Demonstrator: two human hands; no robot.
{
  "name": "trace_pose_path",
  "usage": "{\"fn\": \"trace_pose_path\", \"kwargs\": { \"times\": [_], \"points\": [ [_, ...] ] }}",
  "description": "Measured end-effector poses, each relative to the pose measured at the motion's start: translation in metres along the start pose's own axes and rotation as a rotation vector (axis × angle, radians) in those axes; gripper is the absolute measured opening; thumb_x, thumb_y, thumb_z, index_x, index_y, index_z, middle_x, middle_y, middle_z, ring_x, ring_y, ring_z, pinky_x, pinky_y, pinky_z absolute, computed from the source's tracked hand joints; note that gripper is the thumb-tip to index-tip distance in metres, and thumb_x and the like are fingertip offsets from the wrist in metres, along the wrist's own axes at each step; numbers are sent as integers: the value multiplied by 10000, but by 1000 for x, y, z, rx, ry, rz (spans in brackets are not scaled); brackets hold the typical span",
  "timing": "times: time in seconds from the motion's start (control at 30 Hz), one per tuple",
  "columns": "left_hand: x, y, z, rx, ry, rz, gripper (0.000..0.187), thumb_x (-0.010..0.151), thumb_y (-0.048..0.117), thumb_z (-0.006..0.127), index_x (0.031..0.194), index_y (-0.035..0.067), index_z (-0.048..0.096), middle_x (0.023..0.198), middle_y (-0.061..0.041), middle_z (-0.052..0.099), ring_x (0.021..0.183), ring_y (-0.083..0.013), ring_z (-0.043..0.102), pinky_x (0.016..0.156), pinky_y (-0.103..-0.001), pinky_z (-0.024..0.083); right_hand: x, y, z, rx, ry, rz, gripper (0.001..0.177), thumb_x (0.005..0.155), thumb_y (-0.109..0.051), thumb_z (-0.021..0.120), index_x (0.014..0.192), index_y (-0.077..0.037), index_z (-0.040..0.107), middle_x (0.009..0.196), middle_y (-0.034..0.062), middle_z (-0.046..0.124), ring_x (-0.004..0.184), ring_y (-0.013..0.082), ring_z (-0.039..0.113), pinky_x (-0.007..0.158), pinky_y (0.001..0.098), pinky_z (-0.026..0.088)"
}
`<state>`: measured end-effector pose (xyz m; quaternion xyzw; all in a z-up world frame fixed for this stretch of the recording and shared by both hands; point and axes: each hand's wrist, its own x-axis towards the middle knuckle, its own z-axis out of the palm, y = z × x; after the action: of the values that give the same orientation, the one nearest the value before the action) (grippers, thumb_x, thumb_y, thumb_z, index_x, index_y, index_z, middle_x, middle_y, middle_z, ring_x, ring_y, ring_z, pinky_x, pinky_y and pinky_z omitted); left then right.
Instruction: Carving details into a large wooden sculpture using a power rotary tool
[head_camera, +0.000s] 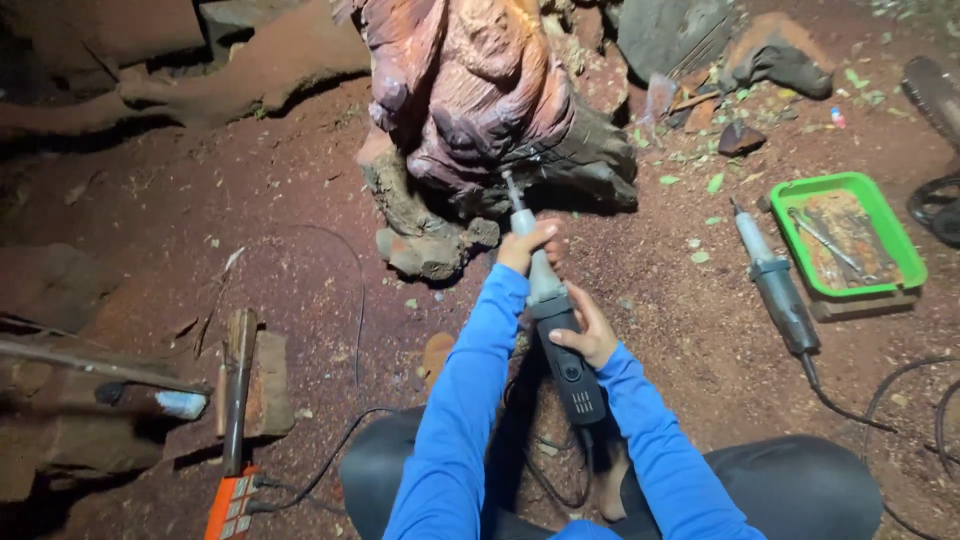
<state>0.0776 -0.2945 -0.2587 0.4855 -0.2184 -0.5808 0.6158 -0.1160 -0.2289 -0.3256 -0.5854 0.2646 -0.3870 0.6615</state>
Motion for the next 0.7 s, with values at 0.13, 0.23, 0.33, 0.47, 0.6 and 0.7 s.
{"fn": "trace_pose_path", "kwargs": {
  "times": [0.13,0.23,0.33,0.47,0.6,0.7],
  "points": [
    [14,11,-37,-120,272,226,440,709,154,864,1111,26,739,588,-210,648,519,-315,711,490,-416,643,-21,16,-54,-391,-209,100,962,613,-403,1016,1452,-223,582,1263,109,703,1164,294,673,964,447,570],
    [-13,44,-27,-397,417,205,580,675,-9,885,1158,-96,577,711,-293,683,605,-360,744,611,-531,660,-14,24,-77,-473,-108,218,758,579,-325,1041,1265,-235,729,1106,57,776,1037,240,717,862,406,566],
    [-31,53,-19,-298,214,332,434,795,46,837,1183,-58,674,1047,-276,734,905,-360,754,780,-464,637,-19,32,-63,-468,-17,169,812,499,-310,1072,1241,-241,748,1091,6,776,990,157,703,840,343,552],
    [-25,58,-43,-348,305,313,434,813,185,850,1209,67,716,652,-151,637,503,-247,680,523,-346,666,-31,9,-57,-348,-48,142,882,521,-257,1062,1331,-169,723,1197,82,764,1047,167,669,889,392,550],
    [-8,53,-88,-514,340,159,361,728,60,831,1048,-58,713,607,-45,475,471,-178,525,435,-366,561,-30,-38,-61,-5,-322,68,914,622,-168,943,1457,-48,593,1457,144,617,1256,187,539,1043,403,470],
    [4,45,-106,-567,288,104,292,736,53,782,999,-42,698,607,-1,444,487,-142,483,455,-330,525,-29,-38,-57,102,-320,18,774,735,-159,841,1444,13,580,1498,190,571,1309,227,529,1061,404,458]
  ]
}}
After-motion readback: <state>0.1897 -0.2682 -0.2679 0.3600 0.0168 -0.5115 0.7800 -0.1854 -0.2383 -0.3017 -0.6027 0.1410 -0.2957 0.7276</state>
